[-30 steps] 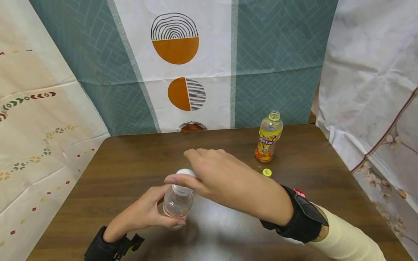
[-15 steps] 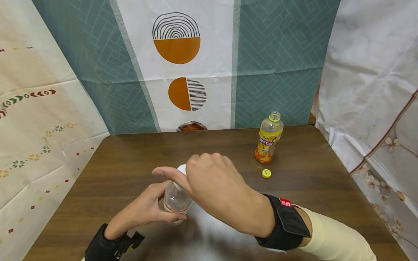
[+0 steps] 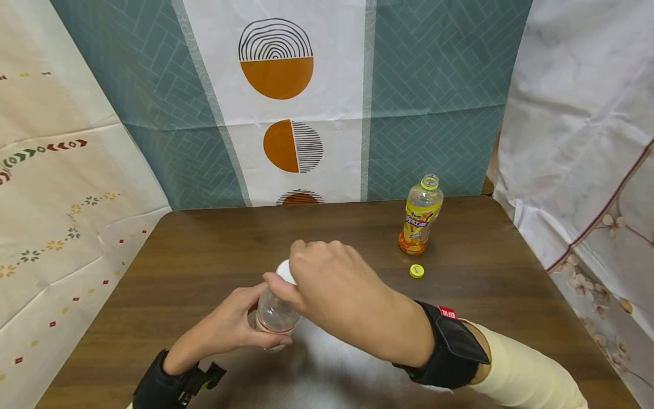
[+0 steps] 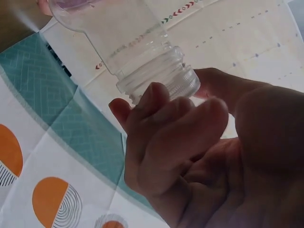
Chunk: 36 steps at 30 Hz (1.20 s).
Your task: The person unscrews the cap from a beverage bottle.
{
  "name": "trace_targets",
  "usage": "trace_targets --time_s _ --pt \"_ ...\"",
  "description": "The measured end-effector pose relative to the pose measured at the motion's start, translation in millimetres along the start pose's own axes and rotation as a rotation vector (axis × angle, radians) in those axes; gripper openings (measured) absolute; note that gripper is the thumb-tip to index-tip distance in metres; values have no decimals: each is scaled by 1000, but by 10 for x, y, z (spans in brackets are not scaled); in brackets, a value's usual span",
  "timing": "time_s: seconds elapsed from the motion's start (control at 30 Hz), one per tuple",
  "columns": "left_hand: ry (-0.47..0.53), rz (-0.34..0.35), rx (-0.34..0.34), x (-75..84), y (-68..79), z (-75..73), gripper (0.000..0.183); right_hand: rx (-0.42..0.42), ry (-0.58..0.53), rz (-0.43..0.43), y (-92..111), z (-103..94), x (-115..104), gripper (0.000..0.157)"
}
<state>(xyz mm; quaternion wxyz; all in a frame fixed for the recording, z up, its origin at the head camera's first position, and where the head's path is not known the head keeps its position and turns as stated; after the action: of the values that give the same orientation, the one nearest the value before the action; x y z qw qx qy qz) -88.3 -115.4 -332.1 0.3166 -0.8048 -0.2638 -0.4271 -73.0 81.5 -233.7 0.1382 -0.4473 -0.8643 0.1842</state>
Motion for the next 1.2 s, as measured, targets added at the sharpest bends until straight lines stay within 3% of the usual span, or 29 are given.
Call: trace_targets --time_s 0.13,0.33,0.47,0.7,0.93,1.2 --pt "11 4 8 -56 10 10 59 9 -38 -44 14 -4 29 35" --pt "16 -5 9 -260 32 27 57 49 -33 -146 48 -48 66 24" --pt "13 13 7 -320 39 27 59 30 -55 -203 77 -111 99 16" --pt "45 1 2 -317 37 27 64 -14 -107 -241 104 -184 153 31" --pt "56 -17 -3 -317 45 22 63 25 -116 -250 119 -201 201 41" --pt "42 29 22 -111 19 26 59 58 -78 -204 154 -189 349 41"
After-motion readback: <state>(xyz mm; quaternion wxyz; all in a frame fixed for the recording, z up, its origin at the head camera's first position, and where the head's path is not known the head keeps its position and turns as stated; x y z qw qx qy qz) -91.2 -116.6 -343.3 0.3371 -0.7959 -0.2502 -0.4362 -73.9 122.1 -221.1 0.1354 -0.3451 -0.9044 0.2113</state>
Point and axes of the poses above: each hand's wrist, its own y-axis away from the middle knuckle, its own z-axis out of the palm, x = y × z, the point moved 1 cm from there along -y, towards the middle knuckle, and after that the axes turned 14 degrees about y, right-handed, at the moved point
